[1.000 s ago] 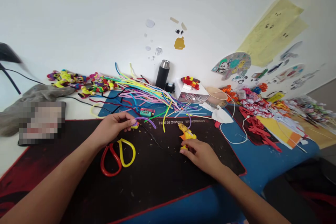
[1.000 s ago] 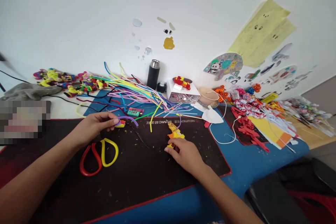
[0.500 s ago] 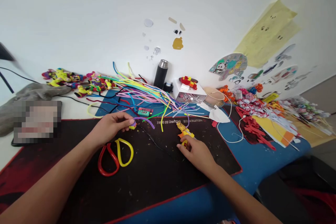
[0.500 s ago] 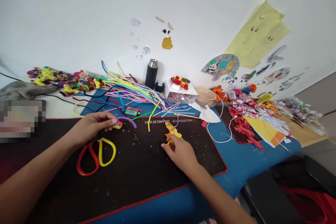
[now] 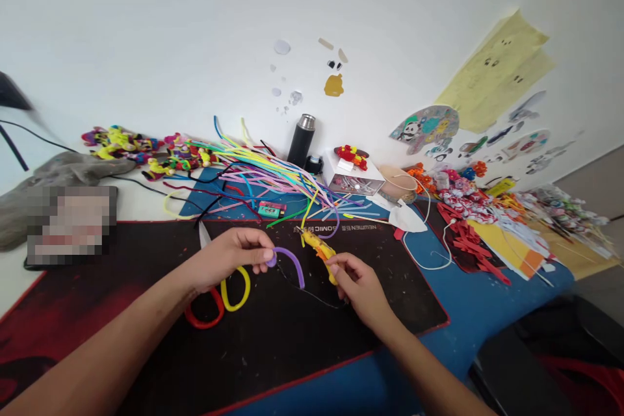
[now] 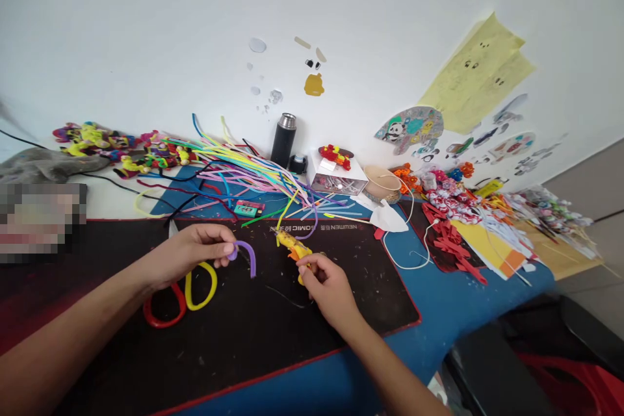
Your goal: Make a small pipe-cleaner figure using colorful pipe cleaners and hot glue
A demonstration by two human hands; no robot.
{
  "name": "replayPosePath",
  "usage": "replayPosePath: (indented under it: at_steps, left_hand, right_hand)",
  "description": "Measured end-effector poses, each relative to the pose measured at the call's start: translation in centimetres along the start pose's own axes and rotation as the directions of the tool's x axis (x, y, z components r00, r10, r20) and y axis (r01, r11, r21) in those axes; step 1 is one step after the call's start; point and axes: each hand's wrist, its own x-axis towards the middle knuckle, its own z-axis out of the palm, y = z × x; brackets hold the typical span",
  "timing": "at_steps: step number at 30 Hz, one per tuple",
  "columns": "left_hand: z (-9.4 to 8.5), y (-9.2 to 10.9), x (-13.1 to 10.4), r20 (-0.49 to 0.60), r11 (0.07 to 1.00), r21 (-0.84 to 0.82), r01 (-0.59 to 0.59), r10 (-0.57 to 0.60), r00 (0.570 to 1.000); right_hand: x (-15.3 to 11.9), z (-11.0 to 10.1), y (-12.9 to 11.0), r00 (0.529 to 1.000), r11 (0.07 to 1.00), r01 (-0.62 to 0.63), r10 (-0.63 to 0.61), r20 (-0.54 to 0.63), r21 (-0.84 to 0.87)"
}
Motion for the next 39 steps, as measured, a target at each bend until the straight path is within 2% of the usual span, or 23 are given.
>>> replayPosePath:
  at_steps: [3, 6, 10, 13, 17, 22, 28, 39]
  left_hand:
    - [0.9, 0.1, -0.4, 0.207, 0.999, -0.015, 0.035, -0.031, 0.978]
    - [1.5, -0.2, -0.4, 0.290, 0.999, -0.004, 0.038, -0.035, 0.957]
    - [1.8, -1.3, -0.2, 0.213, 0.988, -0.149, 0.051, -0.018, 0.977]
    - [1.8, -1.8, 0.0, 0.130, 0.960, -0.281, 0.014, 0.024, 0.991]
    - [1.6, -1.7, -0.1, 0.090, 0.946, -0.323, -0.029, 0.061, 0.994]
    - [1.4, -1.3, -0.2, 0.079, 0.940, -0.338, -0.055, 0.087, 0.993]
    - [1.1, -1.1, -0.1, 0.049, 0.938, -0.337, -0.085, 0.108, 0.993]
    - [0.9, -0.7, -0.2, 0.006, 0.931, -0.334, -0.145, 0.155, 0.988]
  right_hand:
    - [0.6, 1.9, -0.7, 0.996, 0.984, -0.061, 0.071, -0.052, 0.166]
    - [1.3, 3.7, -1.6, 0.993, 0.962, -0.040, 0.069, -0.099, 0.271]
    - [2.0, 6.0, -3.2, 0.996, 0.941, 0.002, 0.029, -0.086, 0.338]
    - [2.3, 7.2, -4.2, 0.994, 0.924, 0.074, -0.038, -0.102, 0.374]
    - [2.6, 7.9, -5.1, 0.992, 0.899, 0.119, -0.089, -0.089, 0.422]
    - [3.0, 8.0, -5.0, 0.994, 0.887, 0.105, -0.089, -0.057, 0.450]
    - [4.2, 8.5, -4.5, 0.999, 0.824, 0.036, -0.047, 0.004, 0.565]
    - [5.9, 9.7, -5.9, 0.996, 0.699, -0.060, 0.000, 0.084, 0.713]
